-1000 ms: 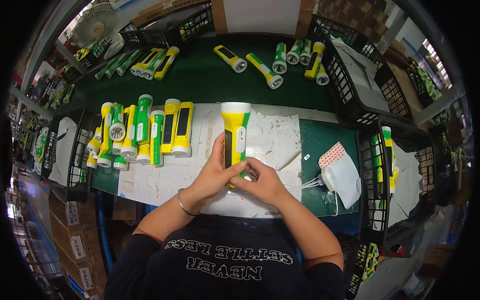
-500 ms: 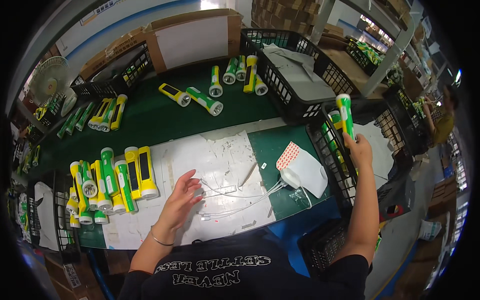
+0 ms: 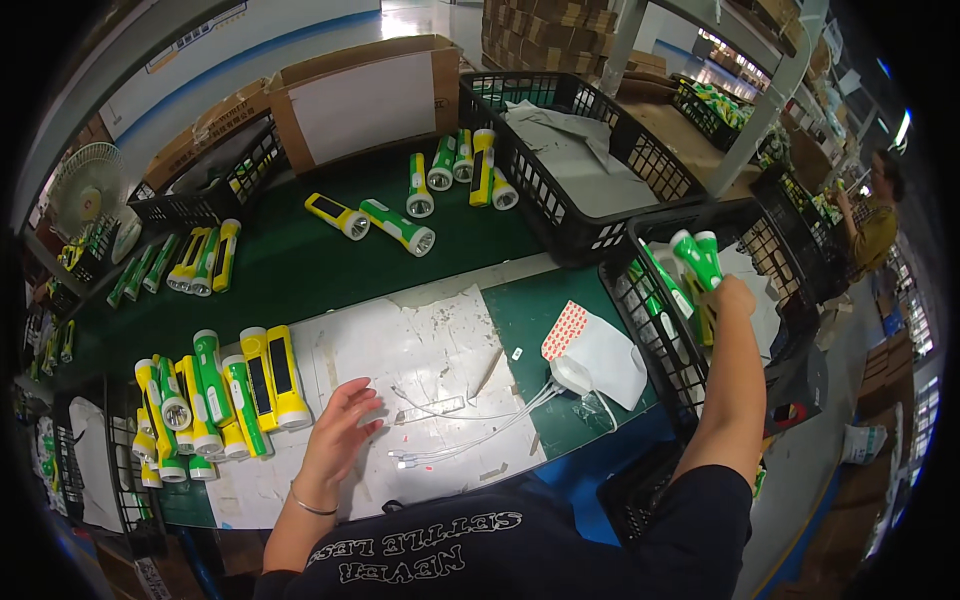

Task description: Assembling, checking, and sorting green and yellow portable flashlights on an industrial production line.

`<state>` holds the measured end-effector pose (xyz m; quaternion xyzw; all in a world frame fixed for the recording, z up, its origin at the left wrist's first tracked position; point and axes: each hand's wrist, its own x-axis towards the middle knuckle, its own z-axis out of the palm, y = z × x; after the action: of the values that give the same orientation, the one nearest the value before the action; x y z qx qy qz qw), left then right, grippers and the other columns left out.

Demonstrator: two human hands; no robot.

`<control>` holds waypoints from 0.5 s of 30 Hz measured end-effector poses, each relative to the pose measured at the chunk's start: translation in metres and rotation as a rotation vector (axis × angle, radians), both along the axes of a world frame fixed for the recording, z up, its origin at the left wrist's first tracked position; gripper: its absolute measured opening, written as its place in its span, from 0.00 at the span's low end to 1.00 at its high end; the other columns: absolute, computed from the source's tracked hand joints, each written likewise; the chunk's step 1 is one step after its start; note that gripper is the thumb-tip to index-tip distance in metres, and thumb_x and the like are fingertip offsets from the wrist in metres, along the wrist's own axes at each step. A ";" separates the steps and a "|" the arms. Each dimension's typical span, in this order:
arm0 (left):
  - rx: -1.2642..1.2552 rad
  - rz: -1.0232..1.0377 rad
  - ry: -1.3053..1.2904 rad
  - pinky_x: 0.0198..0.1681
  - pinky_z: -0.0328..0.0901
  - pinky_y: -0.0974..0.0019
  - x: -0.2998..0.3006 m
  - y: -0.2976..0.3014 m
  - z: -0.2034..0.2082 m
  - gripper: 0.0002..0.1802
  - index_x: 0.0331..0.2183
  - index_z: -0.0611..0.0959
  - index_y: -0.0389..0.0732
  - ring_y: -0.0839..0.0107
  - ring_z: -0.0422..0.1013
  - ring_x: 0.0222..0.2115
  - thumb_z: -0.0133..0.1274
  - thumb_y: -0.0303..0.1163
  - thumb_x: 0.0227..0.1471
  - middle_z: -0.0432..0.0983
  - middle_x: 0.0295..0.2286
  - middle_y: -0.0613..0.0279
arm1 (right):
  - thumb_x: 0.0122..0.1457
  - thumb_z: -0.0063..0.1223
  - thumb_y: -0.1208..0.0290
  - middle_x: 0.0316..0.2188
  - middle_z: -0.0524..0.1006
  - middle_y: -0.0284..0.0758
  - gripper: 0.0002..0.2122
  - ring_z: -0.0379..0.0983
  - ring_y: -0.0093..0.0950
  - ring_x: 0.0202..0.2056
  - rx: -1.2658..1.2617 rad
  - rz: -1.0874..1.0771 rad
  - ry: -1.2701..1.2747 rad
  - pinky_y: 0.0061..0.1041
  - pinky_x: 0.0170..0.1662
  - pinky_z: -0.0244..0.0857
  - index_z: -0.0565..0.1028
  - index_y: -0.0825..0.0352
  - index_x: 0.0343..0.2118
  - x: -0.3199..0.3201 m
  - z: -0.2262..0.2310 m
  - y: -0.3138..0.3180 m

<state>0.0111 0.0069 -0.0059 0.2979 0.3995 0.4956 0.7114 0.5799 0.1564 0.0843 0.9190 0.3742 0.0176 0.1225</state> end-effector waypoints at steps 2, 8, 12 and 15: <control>-0.013 0.004 0.009 0.47 0.58 0.63 0.000 0.001 0.001 0.23 0.50 0.66 0.43 0.74 0.63 0.45 0.48 0.32 0.52 0.64 0.44 0.65 | 0.34 0.66 0.52 0.39 0.76 0.38 0.29 0.74 0.34 0.41 -0.031 -0.016 -0.027 0.31 0.42 0.67 0.75 0.65 0.40 0.011 -0.020 -0.002; -0.058 -0.018 0.047 0.47 0.59 0.64 -0.001 0.011 -0.003 0.22 0.49 0.66 0.43 0.75 0.64 0.44 0.48 0.32 0.52 0.65 0.43 0.65 | 0.43 0.59 0.53 0.41 0.75 0.43 0.25 0.72 0.39 0.43 0.391 0.134 -0.040 0.34 0.44 0.66 0.71 0.64 0.42 0.023 -0.018 0.026; -0.063 -0.066 -0.004 0.47 0.60 0.68 0.008 0.019 -0.012 0.20 0.49 0.67 0.41 0.75 0.64 0.43 0.47 0.31 0.53 0.66 0.41 0.65 | 0.52 0.51 0.61 0.34 0.77 0.37 0.14 0.73 0.39 0.36 0.771 0.719 0.113 0.34 0.36 0.67 0.71 0.63 0.39 -0.130 0.033 0.069; -0.073 -0.055 0.016 0.47 0.59 0.68 0.008 0.015 -0.009 0.20 0.49 0.66 0.42 0.75 0.63 0.44 0.47 0.31 0.54 0.65 0.42 0.65 | 0.50 0.52 0.56 0.37 0.76 0.36 0.17 0.72 0.38 0.39 0.588 1.093 0.322 0.34 0.40 0.67 0.72 0.61 0.40 -0.263 0.005 0.092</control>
<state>0.0190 0.0222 -0.0154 0.2865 0.4148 0.4584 0.7319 0.3171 0.2486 0.0892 0.5821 0.7819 0.0412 -0.2191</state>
